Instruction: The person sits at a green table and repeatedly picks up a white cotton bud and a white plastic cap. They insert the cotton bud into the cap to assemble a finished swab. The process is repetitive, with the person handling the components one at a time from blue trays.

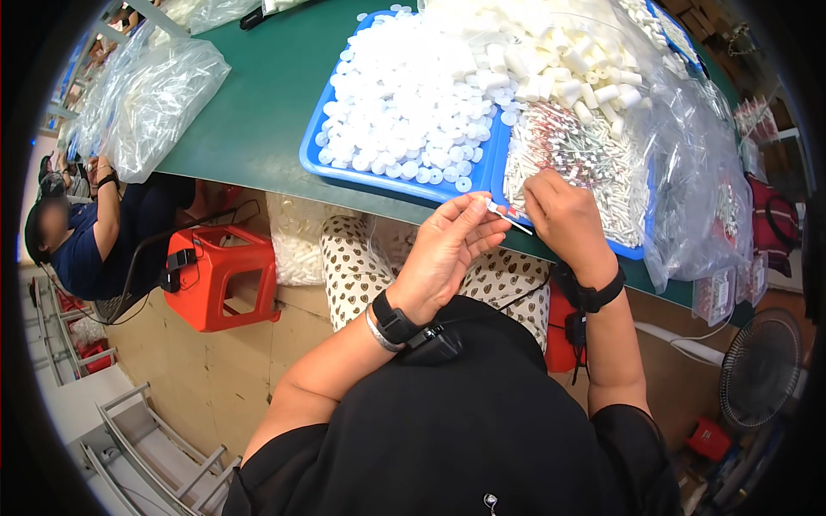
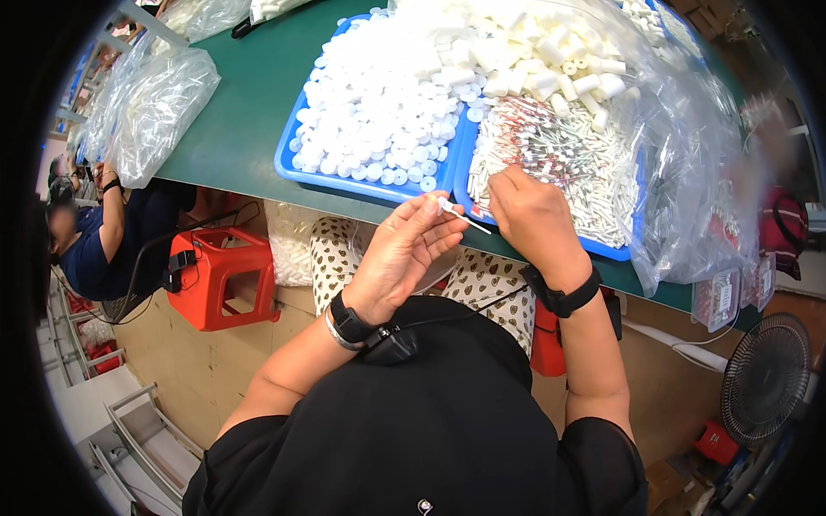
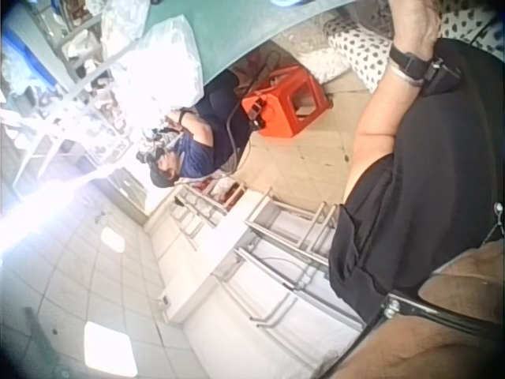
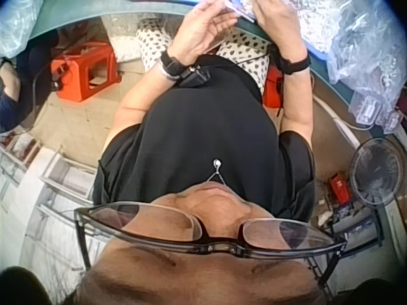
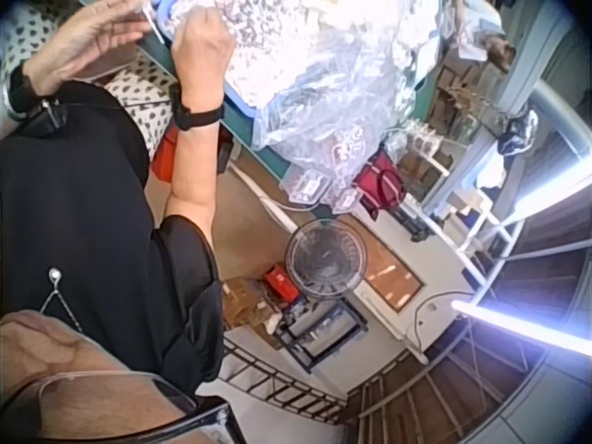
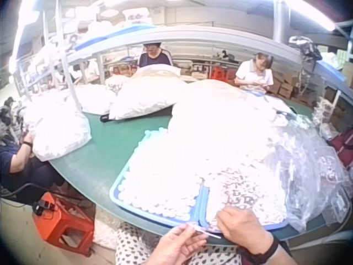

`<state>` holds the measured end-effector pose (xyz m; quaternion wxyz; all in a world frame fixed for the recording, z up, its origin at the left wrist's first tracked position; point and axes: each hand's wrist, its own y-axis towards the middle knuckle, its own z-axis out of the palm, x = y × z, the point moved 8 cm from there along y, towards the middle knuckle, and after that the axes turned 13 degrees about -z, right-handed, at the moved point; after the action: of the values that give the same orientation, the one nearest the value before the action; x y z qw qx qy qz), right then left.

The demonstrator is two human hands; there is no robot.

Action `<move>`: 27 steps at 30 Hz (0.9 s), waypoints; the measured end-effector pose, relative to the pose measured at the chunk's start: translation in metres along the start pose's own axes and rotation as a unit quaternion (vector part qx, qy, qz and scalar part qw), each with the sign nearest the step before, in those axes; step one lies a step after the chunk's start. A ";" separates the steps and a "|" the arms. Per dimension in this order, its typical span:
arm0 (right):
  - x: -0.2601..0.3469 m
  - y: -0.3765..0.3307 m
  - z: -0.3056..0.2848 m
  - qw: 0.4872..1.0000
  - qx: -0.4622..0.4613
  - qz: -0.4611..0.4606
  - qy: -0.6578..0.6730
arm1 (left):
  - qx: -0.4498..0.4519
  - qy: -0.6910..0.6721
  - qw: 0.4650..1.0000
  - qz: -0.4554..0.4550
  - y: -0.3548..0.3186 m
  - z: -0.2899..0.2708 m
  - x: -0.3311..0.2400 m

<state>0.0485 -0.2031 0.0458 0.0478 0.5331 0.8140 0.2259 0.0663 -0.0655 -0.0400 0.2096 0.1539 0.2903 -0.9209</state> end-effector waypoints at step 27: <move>0.013 -0.032 0.017 0.817 -0.076 0.277 0.499 | 0.015 0.121 0.991 0.054 -0.003 0.018 -0.003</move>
<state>0.0215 -0.1971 0.0197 -0.3892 0.5452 0.5241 0.5260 0.0646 -0.0734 -0.0229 0.2200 0.2830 0.2907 -0.8871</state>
